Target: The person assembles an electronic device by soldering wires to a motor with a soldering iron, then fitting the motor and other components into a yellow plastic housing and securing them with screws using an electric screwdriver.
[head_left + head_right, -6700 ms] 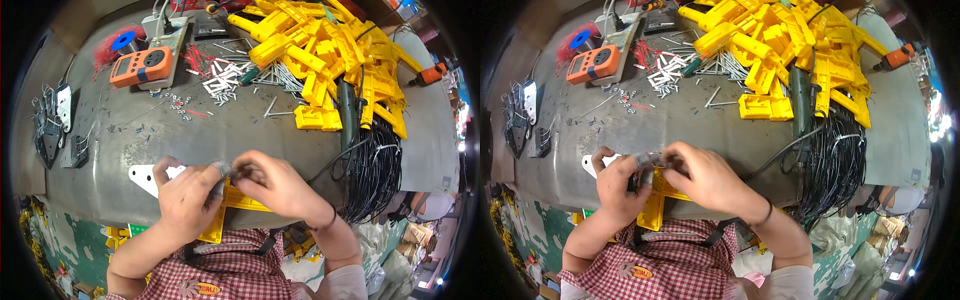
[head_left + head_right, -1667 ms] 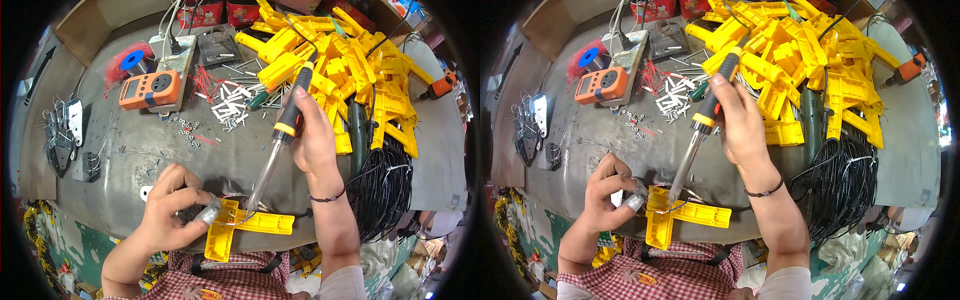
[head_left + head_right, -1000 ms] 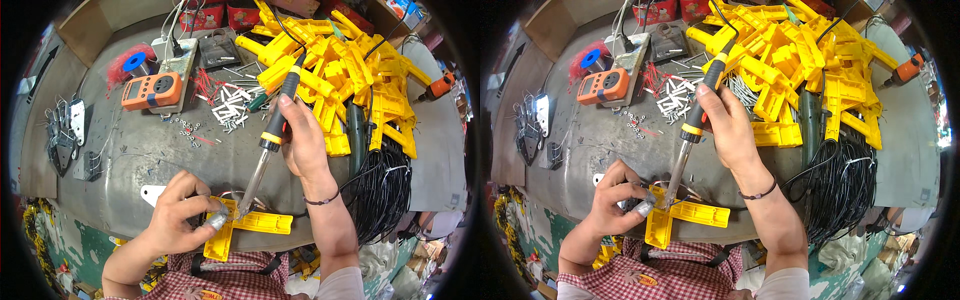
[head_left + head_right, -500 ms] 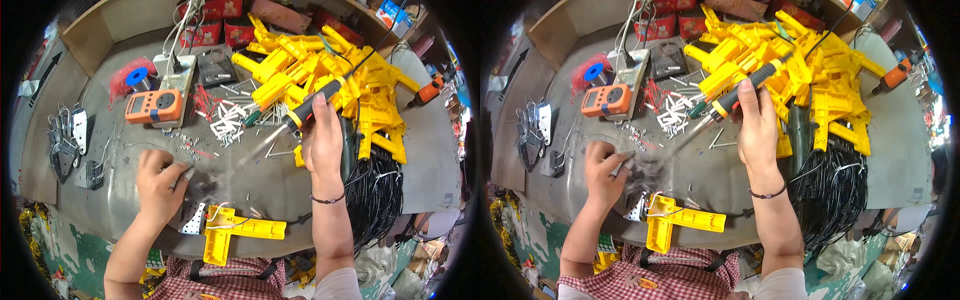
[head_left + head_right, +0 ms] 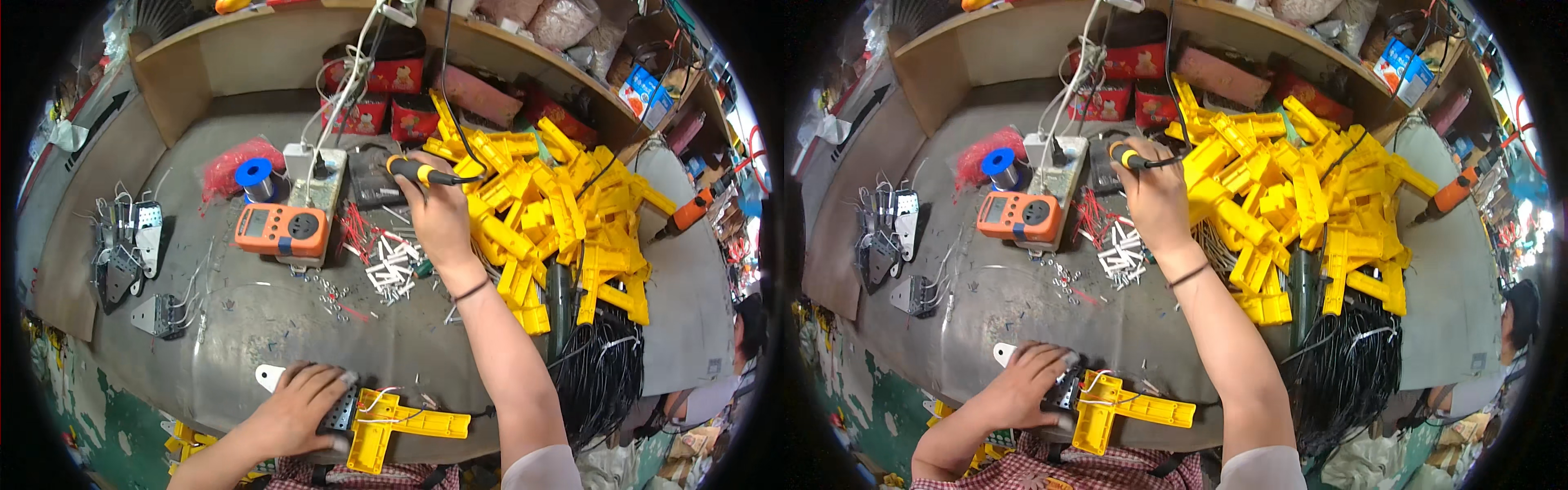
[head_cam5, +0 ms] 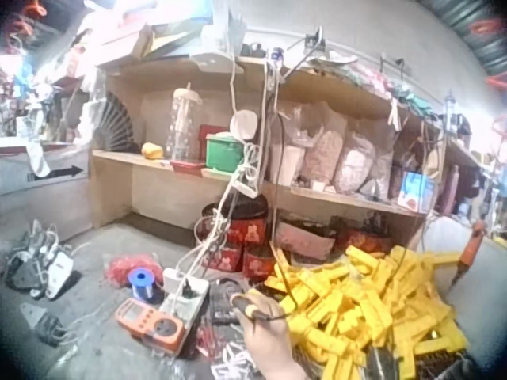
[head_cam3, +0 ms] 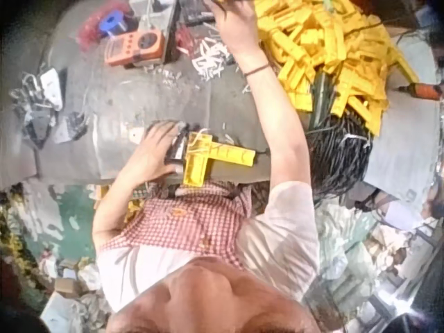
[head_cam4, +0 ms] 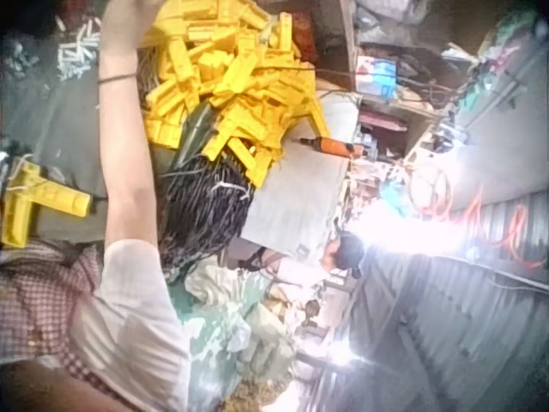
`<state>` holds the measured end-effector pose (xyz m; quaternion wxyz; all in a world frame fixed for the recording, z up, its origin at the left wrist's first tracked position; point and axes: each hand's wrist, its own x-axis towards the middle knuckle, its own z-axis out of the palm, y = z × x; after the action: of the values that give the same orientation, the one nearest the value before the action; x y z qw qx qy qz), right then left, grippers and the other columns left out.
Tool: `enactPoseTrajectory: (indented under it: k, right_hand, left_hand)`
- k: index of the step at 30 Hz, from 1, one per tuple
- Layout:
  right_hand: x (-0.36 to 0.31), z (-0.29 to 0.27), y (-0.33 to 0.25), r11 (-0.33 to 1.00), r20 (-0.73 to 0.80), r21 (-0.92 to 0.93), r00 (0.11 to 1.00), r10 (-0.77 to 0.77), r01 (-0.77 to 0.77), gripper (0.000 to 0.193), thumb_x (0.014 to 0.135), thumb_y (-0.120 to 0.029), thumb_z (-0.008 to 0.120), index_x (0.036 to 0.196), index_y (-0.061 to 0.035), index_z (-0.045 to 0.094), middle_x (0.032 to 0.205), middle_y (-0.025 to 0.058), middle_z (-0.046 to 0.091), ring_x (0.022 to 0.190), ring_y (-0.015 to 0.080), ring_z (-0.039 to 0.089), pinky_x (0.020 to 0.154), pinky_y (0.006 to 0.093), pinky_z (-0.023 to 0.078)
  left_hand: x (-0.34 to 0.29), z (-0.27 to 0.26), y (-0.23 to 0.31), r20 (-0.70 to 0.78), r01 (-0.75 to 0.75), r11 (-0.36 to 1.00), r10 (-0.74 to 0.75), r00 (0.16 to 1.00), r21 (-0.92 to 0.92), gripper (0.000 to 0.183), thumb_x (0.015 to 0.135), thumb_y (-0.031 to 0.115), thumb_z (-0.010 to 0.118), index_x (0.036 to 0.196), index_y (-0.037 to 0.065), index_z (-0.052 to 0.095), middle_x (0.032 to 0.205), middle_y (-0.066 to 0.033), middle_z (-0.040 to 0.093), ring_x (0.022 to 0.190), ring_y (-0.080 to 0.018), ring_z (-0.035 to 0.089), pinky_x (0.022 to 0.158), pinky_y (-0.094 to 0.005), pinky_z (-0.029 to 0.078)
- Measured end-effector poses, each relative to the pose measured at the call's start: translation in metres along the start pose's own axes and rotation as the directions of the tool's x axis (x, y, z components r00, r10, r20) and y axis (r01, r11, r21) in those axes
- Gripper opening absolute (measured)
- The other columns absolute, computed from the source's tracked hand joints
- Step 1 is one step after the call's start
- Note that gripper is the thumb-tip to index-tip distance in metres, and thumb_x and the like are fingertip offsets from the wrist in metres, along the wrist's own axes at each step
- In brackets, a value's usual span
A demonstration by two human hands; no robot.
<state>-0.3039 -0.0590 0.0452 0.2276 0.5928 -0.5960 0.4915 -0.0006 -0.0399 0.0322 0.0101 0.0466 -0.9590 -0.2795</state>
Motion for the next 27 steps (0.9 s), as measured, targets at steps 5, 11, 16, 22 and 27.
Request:
enactPoseTrajectory:
  k: [5,11,16,22,27]
  right_hand:
    - [-0.027,-0.055,-0.039,0.795,0.578,-0.022,0.641,0.504,-0.606,0.019,0.080,-0.013,0.063,0.093,0.0007,0.061,0.100,0.0168,0.060,0.089,0.0331,0.057,0.078,0.0355,0.046]
    - [-0.127,-0.148,-0.094,0.900,0.886,-0.006,0.414,0.207,-0.437,0.012,0.077,-0.014,0.063,0.085,-0.0052,0.063,0.089,0.0110,0.054,0.092,0.0300,0.052,0.081,0.0389,0.042]
    - [-0.143,-0.154,-0.102,0.866,0.873,0.017,0.430,0.230,-0.500,0.017,0.075,-0.011,0.063,0.091,-0.0036,0.064,0.097,0.0115,0.056,0.101,0.0297,0.050,0.091,0.0390,0.039]
    - [-0.140,-0.160,-0.107,0.863,0.845,0.070,0.490,0.215,-0.500,0.027,0.078,-0.013,0.061,0.102,-0.0007,0.059,0.098,0.0141,0.057,0.095,0.0295,0.053,0.085,0.0366,0.043]
    - [-0.115,-0.166,-0.119,0.608,0.928,0.007,0.232,0.292,-0.794,0.024,0.088,-0.020,0.056,0.103,-0.0010,0.056,0.089,0.0174,0.061,0.079,0.0320,0.061,0.070,0.0372,0.047]
  left_hand:
    - [-0.023,-0.004,-0.010,-0.032,0.141,0.988,-0.140,0.990,0.066,0.087,0.049,0.026,0.083,0.120,-0.002,0.042,0.118,-0.0213,0.048,0.116,-0.0392,0.042,0.103,-0.0502,0.027]
    - [0.005,-0.022,0.023,-0.056,0.045,0.999,-0.045,0.997,0.006,0.079,0.053,0.028,0.080,0.119,0.003,0.045,0.125,-0.0187,0.044,0.119,-0.0397,0.039,0.099,-0.0526,0.028]
    - [0.057,-0.005,0.079,-0.091,-0.150,0.968,0.171,0.981,0.200,0.049,0.062,0.026,0.072,0.104,0.007,0.056,0.127,-0.0148,0.044,0.123,-0.0328,0.037,0.100,-0.0550,0.024]
    - [0.061,0.027,0.104,-0.092,-0.159,0.829,0.245,0.965,0.537,0.027,0.071,0.020,0.054,0.084,-0.002,0.064,0.113,-0.0157,0.053,0.116,-0.0291,0.043,0.097,-0.0536,0.028]
    - [0.029,-0.003,0.072,-0.311,0.017,0.985,0.038,0.950,0.170,0.024,0.063,0.012,0.065,0.087,0.010,0.063,0.112,-0.0056,0.057,0.105,-0.0229,0.053,0.096,-0.0533,0.027]
